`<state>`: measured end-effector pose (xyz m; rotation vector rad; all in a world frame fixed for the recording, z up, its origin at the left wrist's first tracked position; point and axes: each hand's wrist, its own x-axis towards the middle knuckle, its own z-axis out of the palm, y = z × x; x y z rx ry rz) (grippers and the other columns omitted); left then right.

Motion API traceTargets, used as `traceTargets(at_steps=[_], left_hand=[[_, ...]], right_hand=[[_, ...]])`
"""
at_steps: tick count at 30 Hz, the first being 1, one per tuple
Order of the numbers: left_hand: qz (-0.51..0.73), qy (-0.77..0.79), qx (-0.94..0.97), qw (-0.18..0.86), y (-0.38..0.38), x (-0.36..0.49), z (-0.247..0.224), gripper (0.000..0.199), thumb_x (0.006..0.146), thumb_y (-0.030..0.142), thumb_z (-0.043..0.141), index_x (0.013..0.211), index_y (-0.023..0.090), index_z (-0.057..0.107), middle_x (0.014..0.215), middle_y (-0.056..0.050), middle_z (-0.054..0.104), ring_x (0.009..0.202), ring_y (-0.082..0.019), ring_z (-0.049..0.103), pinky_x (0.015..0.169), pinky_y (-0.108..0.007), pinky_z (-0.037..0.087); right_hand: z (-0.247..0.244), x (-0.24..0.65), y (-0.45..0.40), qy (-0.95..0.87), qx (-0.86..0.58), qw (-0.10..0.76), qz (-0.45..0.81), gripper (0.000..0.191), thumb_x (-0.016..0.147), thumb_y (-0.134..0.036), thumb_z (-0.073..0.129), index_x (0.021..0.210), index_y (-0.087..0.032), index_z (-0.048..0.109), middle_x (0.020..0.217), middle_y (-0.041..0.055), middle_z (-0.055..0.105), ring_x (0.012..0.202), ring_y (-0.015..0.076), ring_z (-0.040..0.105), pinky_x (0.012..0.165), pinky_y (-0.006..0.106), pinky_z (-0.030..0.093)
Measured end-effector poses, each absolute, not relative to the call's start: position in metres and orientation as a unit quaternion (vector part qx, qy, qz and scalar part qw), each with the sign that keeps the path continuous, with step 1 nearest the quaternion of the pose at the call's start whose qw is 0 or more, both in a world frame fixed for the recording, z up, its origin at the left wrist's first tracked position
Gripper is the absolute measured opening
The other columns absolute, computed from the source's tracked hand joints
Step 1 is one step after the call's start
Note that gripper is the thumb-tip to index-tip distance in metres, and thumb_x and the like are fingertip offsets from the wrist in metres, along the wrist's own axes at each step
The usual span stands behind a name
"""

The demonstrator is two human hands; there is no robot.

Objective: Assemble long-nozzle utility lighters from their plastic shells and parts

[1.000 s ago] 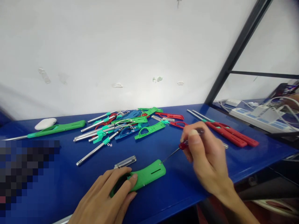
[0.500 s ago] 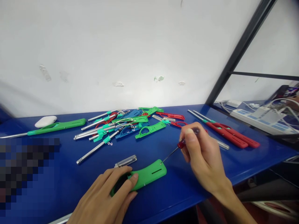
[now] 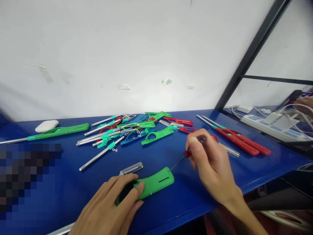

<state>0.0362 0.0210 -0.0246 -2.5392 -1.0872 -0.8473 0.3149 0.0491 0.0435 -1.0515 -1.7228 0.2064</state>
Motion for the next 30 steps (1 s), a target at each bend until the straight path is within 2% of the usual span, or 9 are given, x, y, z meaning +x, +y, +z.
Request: traceTargets(at_steps=[3,5,8,13,17,19,22,26,30], left_hand=[[-0.296,-0.376,-0.868,0.132,0.021,0.037,-0.024,0.039,0.114,0.044,0.044,0.148,0.035,0.061,0.129,-0.001,0.077,0.110,-0.021,0.077,0.093,-0.033,0.065],[-0.301,-0.377,-0.865,0.139,0.022,0.037,-0.023,0.037,0.114,0.044,0.044,0.143,0.035,0.064,0.128,0.000,0.077,0.109,-0.020,0.077,0.092,-0.032,0.065],[-0.305,-0.370,-0.865,0.146,0.023,0.038,-0.023,0.033,0.115,0.042,0.043,0.135,0.034,0.068,0.126,0.000,0.077,0.105,-0.020,0.078,0.089,-0.032,0.066],[-0.296,-0.372,-0.868,0.141,0.024,0.036,-0.029,0.034,0.115,0.041,0.042,0.140,0.035,0.065,0.131,-0.001,0.075,0.110,-0.021,0.075,0.092,-0.034,0.065],[-0.289,-0.373,-0.873,0.129,0.023,0.035,-0.030,0.034,0.115,0.039,0.044,0.142,0.034,0.063,0.133,-0.002,0.074,0.115,-0.022,0.074,0.094,-0.035,0.065],[-0.297,-0.370,-0.871,0.129,0.022,0.035,-0.028,0.033,0.115,0.038,0.045,0.141,0.033,0.064,0.132,-0.002,0.074,0.114,-0.022,0.075,0.093,-0.035,0.065],[-0.302,-0.361,-0.871,0.139,0.022,0.037,-0.024,0.030,0.115,0.037,0.044,0.135,0.032,0.066,0.128,-0.002,0.076,0.108,-0.020,0.077,0.090,-0.032,0.066],[-0.303,-0.361,-0.870,0.143,0.023,0.038,-0.022,0.031,0.115,0.037,0.043,0.135,0.031,0.066,0.126,-0.002,0.076,0.108,-0.021,0.077,0.088,-0.035,0.067],[-0.302,-0.362,-0.869,0.150,0.026,0.040,-0.021,0.030,0.115,0.035,0.042,0.134,0.031,0.066,0.126,-0.001,0.075,0.105,-0.021,0.077,0.085,-0.036,0.067]], right_hand=[[0.048,0.311,0.049,-0.733,-0.404,0.536,0.109,0.020,0.112,-0.029,0.056,0.095,-0.024,0.064,0.090,0.0009,0.068,0.074,0.0157,0.065,0.067,0.030,0.052],[0.049,0.307,0.048,-0.733,-0.384,0.541,0.150,0.012,0.110,-0.027,0.062,0.118,-0.028,0.071,0.097,0.0004,0.073,0.082,0.0174,0.070,0.073,0.031,0.057],[0.047,0.302,0.046,-0.722,-0.364,0.566,0.161,0.041,0.104,-0.022,0.073,0.141,-0.039,0.068,0.096,-0.0049,0.079,0.086,0.0172,0.073,0.082,0.032,0.061],[0.048,0.301,0.042,-0.731,-0.356,0.565,0.142,0.040,0.111,-0.019,0.059,0.144,-0.038,0.069,0.126,-0.0023,0.080,0.106,0.0193,0.075,0.092,0.035,0.062],[0.051,0.299,0.040,-0.708,-0.342,0.604,0.130,0.033,0.105,-0.016,0.069,0.124,-0.041,0.081,0.104,-0.0046,0.081,0.094,0.0175,0.074,0.082,0.031,0.062],[0.052,0.299,0.038,-0.717,-0.345,0.596,0.110,0.034,0.102,-0.017,0.074,0.126,-0.041,0.081,0.106,-0.0033,0.079,0.097,0.0189,0.073,0.084,0.032,0.062],[0.053,0.299,0.036,-0.736,-0.367,0.555,0.126,0.041,0.109,-0.017,0.061,0.141,-0.039,0.073,0.115,-0.0002,0.079,0.106,0.0212,0.073,0.088,0.035,0.062],[0.055,0.299,0.037,-0.721,-0.360,0.583,0.105,0.031,0.099,-0.017,0.078,0.121,-0.038,0.082,0.098,-0.0010,0.077,0.088,0.0197,0.070,0.078,0.034,0.061],[0.056,0.299,0.040,-0.744,-0.353,0.558,0.105,0.037,0.106,-0.017,0.066,0.137,-0.035,0.076,0.119,0.0031,0.076,0.104,0.0215,0.072,0.083,0.035,0.062]])
